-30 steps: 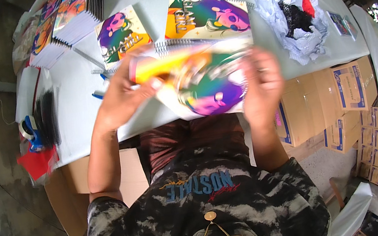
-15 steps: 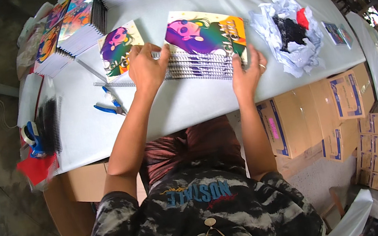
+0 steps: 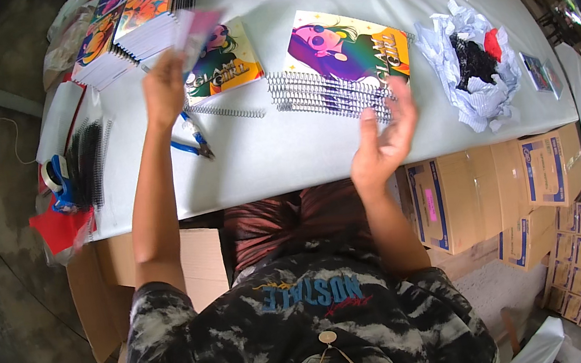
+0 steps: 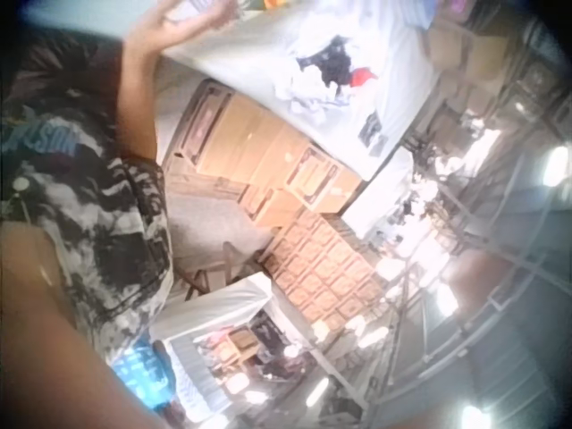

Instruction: The person assembles spiral-bound notebooks by inserting metal coils into the punched holes of the covers and pages. They use pliers to secure the ends of the coils and repeatedly flip the notebooks to check alignment. Finished notebooks are stacked on the table and placed into a cardboard box.

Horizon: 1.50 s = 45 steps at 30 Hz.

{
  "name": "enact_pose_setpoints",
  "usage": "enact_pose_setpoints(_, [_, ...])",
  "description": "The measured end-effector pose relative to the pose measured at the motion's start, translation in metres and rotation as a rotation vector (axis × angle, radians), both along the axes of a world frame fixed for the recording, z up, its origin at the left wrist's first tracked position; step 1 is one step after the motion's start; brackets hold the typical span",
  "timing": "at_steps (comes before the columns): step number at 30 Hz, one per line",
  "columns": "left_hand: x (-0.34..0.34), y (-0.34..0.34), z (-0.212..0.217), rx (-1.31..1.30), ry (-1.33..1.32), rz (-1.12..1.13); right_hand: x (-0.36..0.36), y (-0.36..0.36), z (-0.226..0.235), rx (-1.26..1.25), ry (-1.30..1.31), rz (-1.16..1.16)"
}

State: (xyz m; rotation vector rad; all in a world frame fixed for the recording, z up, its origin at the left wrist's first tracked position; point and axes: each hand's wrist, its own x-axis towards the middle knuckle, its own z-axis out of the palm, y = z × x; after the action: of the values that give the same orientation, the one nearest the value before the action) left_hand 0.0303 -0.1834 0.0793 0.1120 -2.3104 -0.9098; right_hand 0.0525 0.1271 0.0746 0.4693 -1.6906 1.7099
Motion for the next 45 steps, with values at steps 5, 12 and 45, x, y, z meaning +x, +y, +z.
enact_pose_setpoints(5, [0.069,0.100,0.046,0.993,0.329,-0.345,0.017,-0.041,0.027,-0.639,-0.739,1.037])
enact_pose_setpoints(12, [0.118,0.112,0.064,0.124,0.328,-0.028,0.016,0.002,0.072,0.466,-0.319,0.572])
enact_pose_setpoints(45, [0.089,0.041,0.030,0.218,-0.439,-0.244,-0.004,0.024,-0.033,0.139,-0.357,0.691])
